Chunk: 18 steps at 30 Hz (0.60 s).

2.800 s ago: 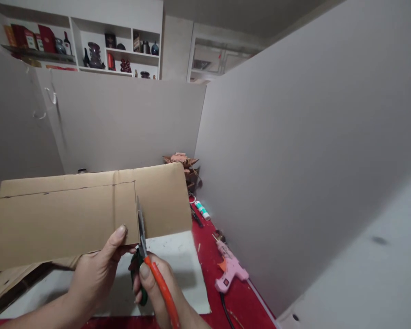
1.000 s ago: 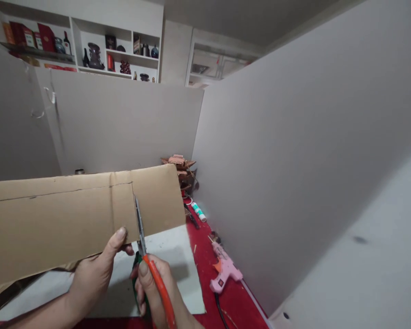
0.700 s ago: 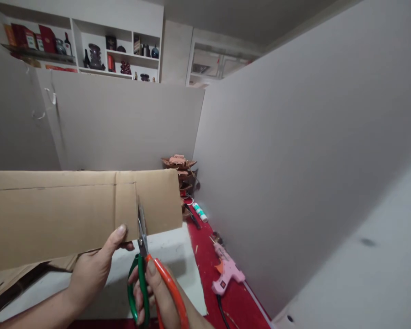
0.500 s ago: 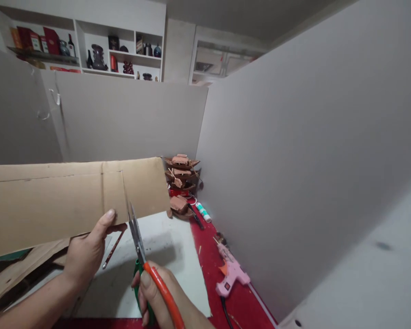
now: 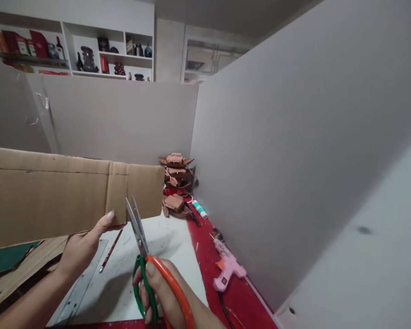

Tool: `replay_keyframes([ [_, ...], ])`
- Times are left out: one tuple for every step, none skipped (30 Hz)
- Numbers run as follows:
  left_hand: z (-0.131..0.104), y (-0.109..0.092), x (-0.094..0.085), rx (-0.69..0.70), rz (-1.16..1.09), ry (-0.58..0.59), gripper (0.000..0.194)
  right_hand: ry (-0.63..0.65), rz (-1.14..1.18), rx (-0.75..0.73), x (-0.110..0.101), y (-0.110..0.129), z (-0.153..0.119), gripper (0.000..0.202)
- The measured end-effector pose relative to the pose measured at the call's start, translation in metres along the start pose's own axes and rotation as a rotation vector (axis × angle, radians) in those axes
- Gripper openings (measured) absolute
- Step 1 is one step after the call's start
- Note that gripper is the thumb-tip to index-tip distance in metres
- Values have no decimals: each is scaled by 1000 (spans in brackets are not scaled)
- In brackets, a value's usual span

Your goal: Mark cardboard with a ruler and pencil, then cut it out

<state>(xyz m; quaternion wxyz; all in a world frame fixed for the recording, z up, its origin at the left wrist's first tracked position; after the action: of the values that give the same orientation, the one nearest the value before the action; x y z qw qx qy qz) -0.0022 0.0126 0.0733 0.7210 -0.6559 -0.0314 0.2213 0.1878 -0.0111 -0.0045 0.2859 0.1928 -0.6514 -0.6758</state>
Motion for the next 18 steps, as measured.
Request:
replay_keyframes([
  [-1, 0, 2, -17, 14, 15, 58, -13, 15, 7, -1, -1, 2, 68],
  [-1, 0, 2, -24, 28, 27, 58, -24, 31, 19, -2, -1, 4, 69],
  [-2, -1, 3, -25, 45, 39, 58, -27, 44, 31, -1, 0, 5, 70],
  [-2, -2, 3, -20, 60, 48, 58, -28, 51, 36, -1, 1, 6, 70],
  [-1, -4, 2, -14, 74, 58, 57, -28, 57, 37, -1, 2, 7, 69],
  [-1, -5, 2, -12, 85, 67, 56, -23, 64, 38, -1, 3, 8, 68],
  [-1, -7, 1, -12, 94, 76, 56, -18, 77, 40, -1, 4, 8, 68],
  [-1, -8, 0, -14, 104, 84, 55, -13, 96, 46, -1, 3, 8, 69],
  [-1, -10, 0, -17, 115, 93, 54, -8, 116, 56, -1, 2, 9, 71],
  [-1, -11, 0, -18, 126, 101, 54, -5, 133, 64, -1, 0, 9, 73],
  [-1, -12, 0, -20, 138, 111, 53, -4, 142, 69, -2, 0, 10, 75],
  [-1, -11, 0, -27, 146, 122, 53, -8, 138, 71, -2, -1, 10, 75],
  [-2, -9, 1, -37, 153, 137, 53, -16, 126, 73, -3, 0, 10, 75],
  [-2, -7, 3, -40, 156, 154, 53, -27, 112, 78, -4, 0, 10, 76],
  [-2, -5, 4, -24, 163, 163, 53, -40, 100, 84, -5, 1, 11, 76],
  [-2, -5, 4, 16, 181, 158, 52, -46, 92, 93, -6, 2, 11, 78],
  [-1, -6, 3, 90, 216, 135, 52, -45, 90, 102, -6, 3, 11, 80],
  [-1, -10, 1, 196, 267, 87, 50, -34, 93, 112, -6, 4, 12, 82],
])
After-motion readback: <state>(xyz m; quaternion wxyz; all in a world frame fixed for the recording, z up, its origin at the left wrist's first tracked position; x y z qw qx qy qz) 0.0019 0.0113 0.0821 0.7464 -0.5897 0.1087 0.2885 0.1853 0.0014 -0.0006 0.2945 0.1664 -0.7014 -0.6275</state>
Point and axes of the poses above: each hand's wrist, its own z-axis towards the middle knuckle, its own x-axis out of the palm, y = z × x, the point moved 7 cm from there along z, towards the middle knuckle, and after that the axes turned 2 degrees about y, right-handed, at the moved point
